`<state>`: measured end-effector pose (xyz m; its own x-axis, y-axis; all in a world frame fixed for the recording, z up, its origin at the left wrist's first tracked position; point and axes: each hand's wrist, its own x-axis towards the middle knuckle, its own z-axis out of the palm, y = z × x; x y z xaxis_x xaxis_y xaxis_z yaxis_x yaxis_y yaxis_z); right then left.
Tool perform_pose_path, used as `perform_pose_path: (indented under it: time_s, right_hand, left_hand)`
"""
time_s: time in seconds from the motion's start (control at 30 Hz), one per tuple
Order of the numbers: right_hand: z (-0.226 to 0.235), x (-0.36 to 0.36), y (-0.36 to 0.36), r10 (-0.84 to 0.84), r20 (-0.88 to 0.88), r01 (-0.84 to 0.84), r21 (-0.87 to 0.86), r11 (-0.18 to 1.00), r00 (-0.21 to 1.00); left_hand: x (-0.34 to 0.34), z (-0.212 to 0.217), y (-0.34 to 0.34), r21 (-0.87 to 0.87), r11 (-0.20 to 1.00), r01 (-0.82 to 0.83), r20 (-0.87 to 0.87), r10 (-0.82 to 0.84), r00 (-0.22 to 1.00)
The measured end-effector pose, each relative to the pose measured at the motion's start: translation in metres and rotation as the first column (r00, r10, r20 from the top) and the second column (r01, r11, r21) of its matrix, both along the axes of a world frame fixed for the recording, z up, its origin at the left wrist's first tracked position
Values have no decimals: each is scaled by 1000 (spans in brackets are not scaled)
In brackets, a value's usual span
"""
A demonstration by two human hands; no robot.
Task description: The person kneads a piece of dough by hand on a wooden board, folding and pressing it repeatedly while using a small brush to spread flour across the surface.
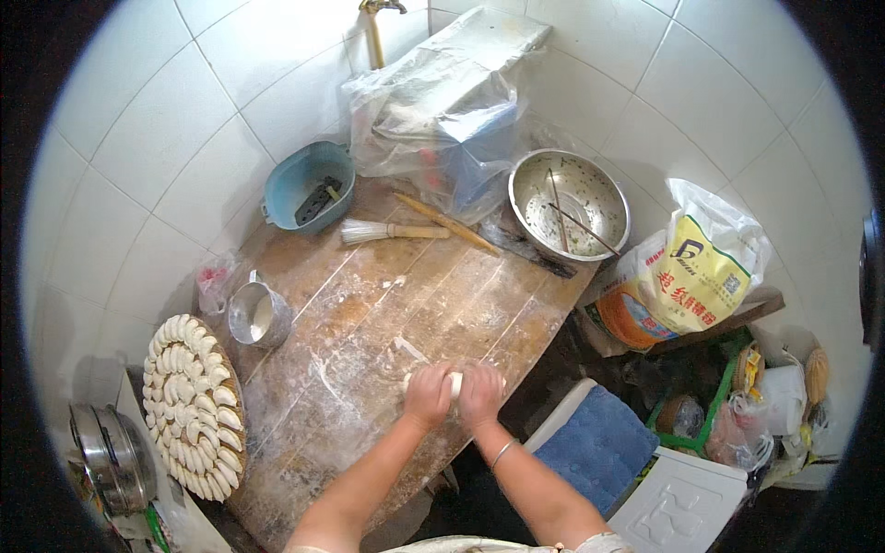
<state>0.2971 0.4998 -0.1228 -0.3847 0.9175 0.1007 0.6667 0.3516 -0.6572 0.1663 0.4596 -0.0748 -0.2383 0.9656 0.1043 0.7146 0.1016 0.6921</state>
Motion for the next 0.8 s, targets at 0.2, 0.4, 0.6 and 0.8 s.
perform_pose_path:
  time_s: [0.2,0.4,0.6,0.8]
  right_hand:
    - [-5,15,-12,41,23,-44,148,988,999]
    - [-7,-15,70,-73,156,65,54,996,985]
    - [-9,-37,132,-157,55,147,146,978,986]
    - [-24,-39,162,-157,98,155,27,988,983]
  left_hand:
    - [21,-39,-34,7,995,-102,-319,99,942]
    - [-16,-37,70,-61,997,-50,-270,31,962]
    - [-33,-44,138,45,991,-124,-246,131,960]
    - [-37,-39,142,-162,973,167,-93,-184,979]
